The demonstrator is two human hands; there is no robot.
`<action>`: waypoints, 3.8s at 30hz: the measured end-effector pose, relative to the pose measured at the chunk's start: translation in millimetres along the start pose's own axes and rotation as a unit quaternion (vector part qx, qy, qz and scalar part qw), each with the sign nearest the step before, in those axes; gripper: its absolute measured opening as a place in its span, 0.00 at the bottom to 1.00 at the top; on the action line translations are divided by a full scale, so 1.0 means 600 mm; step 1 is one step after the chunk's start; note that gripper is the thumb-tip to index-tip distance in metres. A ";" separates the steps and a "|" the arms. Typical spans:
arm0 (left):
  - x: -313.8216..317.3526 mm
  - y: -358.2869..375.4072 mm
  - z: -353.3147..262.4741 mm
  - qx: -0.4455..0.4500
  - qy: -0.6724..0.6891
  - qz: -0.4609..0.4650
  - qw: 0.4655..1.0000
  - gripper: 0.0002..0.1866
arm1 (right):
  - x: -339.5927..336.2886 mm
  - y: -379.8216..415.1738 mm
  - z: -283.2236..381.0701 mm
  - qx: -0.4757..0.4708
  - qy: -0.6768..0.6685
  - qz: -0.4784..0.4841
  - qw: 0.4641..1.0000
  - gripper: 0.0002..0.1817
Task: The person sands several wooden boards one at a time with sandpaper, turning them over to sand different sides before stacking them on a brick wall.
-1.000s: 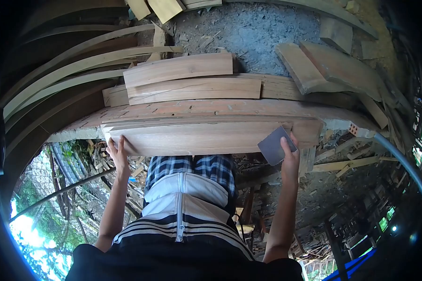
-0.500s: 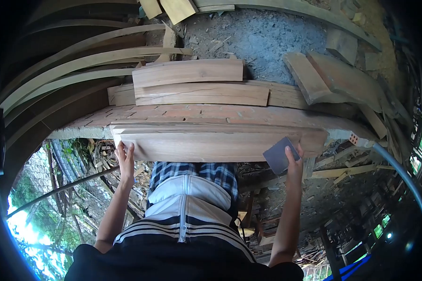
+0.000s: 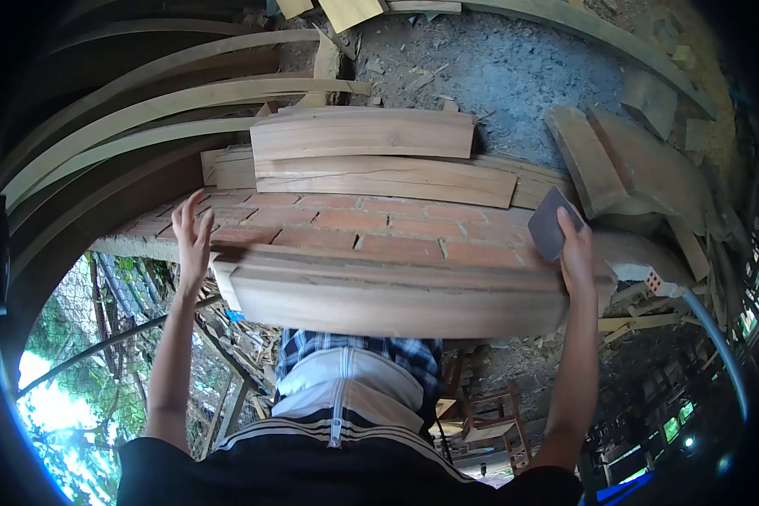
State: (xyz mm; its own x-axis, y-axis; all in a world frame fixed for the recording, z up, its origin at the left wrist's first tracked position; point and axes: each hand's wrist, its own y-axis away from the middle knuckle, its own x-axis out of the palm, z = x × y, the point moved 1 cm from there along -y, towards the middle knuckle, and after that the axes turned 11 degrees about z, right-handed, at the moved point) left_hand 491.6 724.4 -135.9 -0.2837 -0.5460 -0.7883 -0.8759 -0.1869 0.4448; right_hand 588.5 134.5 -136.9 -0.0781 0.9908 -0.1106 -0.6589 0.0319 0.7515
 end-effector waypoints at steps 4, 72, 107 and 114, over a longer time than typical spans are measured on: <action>0.058 -0.125 0.076 0.043 -0.083 0.086 0.992 0.25 | -0.037 -0.185 -0.132 0.004 0.253 0.041 0.967 0.24; -0.114 0.144 0.003 -0.008 0.188 -0.030 0.982 0.19 | -0.368 0.123 -0.103 0.022 0.460 -0.139 0.877 0.27; 0.050 0.171 0.096 -0.062 0.357 0.010 0.932 0.23 | 0.595 0.290 -0.153 -0.551 0.444 -0.025 0.707 0.17; 0.063 0.162 0.126 0.017 0.492 0.135 0.860 0.26 | 0.264 0.259 -0.175 -0.303 0.475 -0.341 0.753 0.20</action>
State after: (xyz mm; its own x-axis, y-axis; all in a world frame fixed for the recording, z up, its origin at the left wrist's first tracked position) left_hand 366.3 747.1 -154.4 -0.0253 -0.9955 0.0915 -0.8453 0.0701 0.5297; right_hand 395.0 282.6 -106.0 0.1235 0.2216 -0.9673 -0.9857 0.1397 -0.0938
